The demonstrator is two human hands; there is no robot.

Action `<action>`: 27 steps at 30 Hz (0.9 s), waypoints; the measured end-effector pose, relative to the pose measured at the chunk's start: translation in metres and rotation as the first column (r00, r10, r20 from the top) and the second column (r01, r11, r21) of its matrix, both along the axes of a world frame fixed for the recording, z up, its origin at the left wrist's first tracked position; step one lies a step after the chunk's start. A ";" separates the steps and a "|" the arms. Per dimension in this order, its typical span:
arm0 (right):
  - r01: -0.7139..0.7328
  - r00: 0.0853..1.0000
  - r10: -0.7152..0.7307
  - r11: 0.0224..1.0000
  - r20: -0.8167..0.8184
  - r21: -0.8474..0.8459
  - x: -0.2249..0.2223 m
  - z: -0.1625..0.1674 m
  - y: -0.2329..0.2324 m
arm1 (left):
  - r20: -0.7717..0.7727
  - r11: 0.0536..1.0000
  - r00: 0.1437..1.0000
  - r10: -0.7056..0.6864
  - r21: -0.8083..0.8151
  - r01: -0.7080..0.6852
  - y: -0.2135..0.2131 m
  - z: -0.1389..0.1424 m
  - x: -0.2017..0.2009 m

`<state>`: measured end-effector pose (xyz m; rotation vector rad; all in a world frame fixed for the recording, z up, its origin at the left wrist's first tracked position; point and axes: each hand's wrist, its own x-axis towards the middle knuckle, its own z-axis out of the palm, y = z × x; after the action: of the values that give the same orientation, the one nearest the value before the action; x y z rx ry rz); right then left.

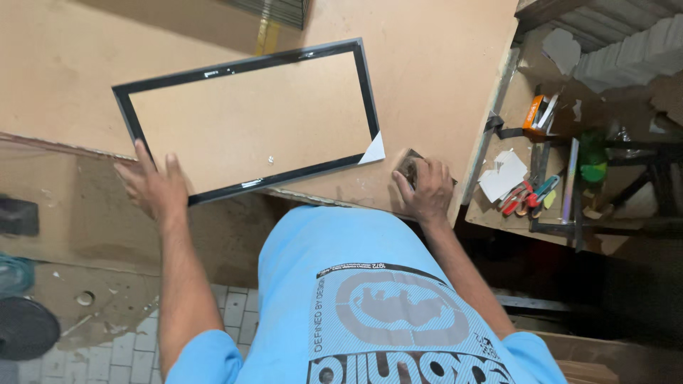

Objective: The person folds white paper corner protectors by hand and presses them onto the corners of framed boards, then stacks the finished frames on the work table. They carry a stack of protected frames across the room and continue protecting corners of more frames.

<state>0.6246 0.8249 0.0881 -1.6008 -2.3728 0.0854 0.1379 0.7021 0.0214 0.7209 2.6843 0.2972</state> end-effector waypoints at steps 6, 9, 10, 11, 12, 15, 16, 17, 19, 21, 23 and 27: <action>-0.404 0.890 0.419 0.907 -0.181 0.119 -0.031 -0.012 0.022 | 0.525 0.815 0.848 -0.077 0.523 -0.250 -0.048 0.049 -0.003; -0.435 0.866 0.443 0.896 -0.232 0.085 -0.038 -0.019 0.029 | 0.542 0.591 0.809 -0.230 0.738 -0.326 -0.071 0.122 0.030; -0.421 0.857 0.434 0.900 -0.277 0.109 -0.038 -0.020 0.031 | 0.475 0.369 0.728 -0.495 0.873 -0.318 -0.078 0.154 0.046; -0.413 0.843 0.431 0.902 -0.322 0.127 -0.038 -0.020 0.034 | 0.221 0.225 0.757 -0.615 0.969 -0.100 -0.074 0.179 0.065; -0.411 0.823 0.433 0.901 -0.368 0.141 -0.037 -0.019 0.038 | -0.046 0.057 0.730 -0.682 0.992 0.116 -0.075 0.211 0.082; -0.543 0.696 0.539 0.827 -0.474 0.142 -0.036 -0.012 0.053 | -0.130 0.418 0.571 -0.811 0.555 0.720 -0.079 0.326 0.119; -0.570 0.692 0.544 0.815 -0.475 0.103 -0.036 -0.008 0.058 | -0.409 0.281 0.379 -0.830 0.280 0.918 -0.072 0.346 0.143; -0.591 0.691 0.548 0.804 -0.472 0.068 -0.035 -0.004 0.064 | -0.479 0.229 0.272 -0.835 0.147 0.962 -0.062 0.368 0.160; -0.580 0.723 0.539 0.813 -0.433 0.044 -0.024 0.004 0.071 | -0.560 0.102 0.019 -0.828 -0.118 0.988 -0.036 0.406 0.188; -0.532 0.781 0.512 0.846 -0.357 0.050 0.001 0.011 0.070 | -0.565 -0.030 -0.240 -0.789 -0.354 0.935 -0.007 0.420 0.218; -0.396 0.872 0.366 0.918 -0.326 -0.026 0.043 0.016 0.063 | -0.505 -0.040 -0.170 -0.846 -0.257 0.966 0.029 0.414 0.241; -0.046 0.986 0.036 0.997 -0.165 -0.056 0.152 0.017 0.052 | -0.402 0.054 0.036 -0.915 -0.032 0.998 0.085 0.385 0.259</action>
<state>0.7771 0.8769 0.1048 -1.5079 -2.2969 0.2871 0.3970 0.7874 0.4062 2.6811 1.6006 0.1251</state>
